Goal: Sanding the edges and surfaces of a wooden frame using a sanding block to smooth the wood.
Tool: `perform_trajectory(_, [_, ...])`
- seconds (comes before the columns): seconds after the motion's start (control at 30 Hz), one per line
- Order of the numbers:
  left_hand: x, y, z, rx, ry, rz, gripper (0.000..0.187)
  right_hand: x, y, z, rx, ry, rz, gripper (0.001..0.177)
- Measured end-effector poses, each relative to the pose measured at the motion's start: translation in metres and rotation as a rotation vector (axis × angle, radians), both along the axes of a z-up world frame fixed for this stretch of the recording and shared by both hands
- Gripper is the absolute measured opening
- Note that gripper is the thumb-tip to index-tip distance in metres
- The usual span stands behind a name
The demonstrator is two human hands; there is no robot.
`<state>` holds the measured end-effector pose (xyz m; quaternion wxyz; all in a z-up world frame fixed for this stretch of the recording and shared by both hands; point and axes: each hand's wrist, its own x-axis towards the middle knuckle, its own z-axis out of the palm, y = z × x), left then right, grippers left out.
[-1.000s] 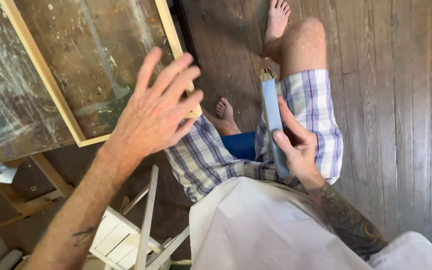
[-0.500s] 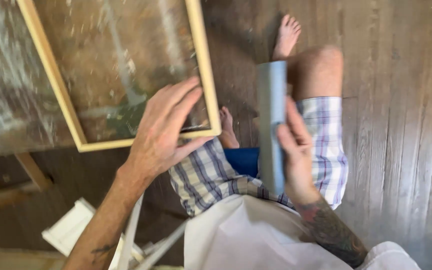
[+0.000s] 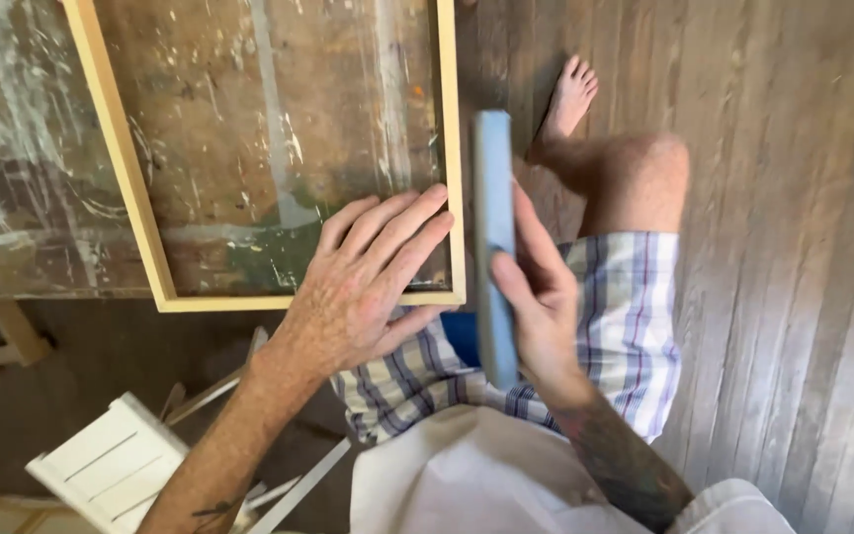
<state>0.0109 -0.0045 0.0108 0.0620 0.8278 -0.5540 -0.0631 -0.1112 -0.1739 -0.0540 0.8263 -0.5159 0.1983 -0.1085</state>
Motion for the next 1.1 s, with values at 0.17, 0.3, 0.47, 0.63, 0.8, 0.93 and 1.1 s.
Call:
perform_trajectory(0.17, [0.017, -0.007, -0.007, -0.071, -0.067, -0.007, 0.136, 0.083, -0.006, 0.001, -0.208, -0.175, -0.032, 0.056])
perform_trajectory(0.3, [0.021, -0.005, -0.005, -0.173, 0.002, -0.002, 0.121, 0.164, -0.043, -0.027, -0.410, -0.233, 0.005, 0.063])
perform_trajectory(0.47, [0.023, -0.004, -0.025, -0.174, 0.019, -0.012, 0.124, 0.139, -0.027, 0.018, -0.498, -0.204, 0.017, 0.063])
perform_trajectory(0.63, [0.022, -0.003, -0.022, -0.230, 0.050, 0.007, 0.117, 0.017, 0.024, 0.033, -0.436, 0.012, 0.046, 0.062])
perform_trajectory(0.8, [0.025, -0.003, -0.011, -0.236, 0.024, 0.004, 0.116, 0.147, -0.031, 0.018, -0.624, 0.051, -0.004, 0.065])
perform_trajectory(0.93, [0.025, -0.002, -0.009, -0.202, 0.031, 0.006, 0.121, 0.290, -0.098, -0.029, -0.418, -0.275, -0.075, 0.038])
perform_trajectory(1.1, [0.025, -0.003, -0.008, -0.234, 0.030, 0.018, 0.121, 0.202, -0.057, 0.008, -0.615, -0.277, 0.000, 0.062])
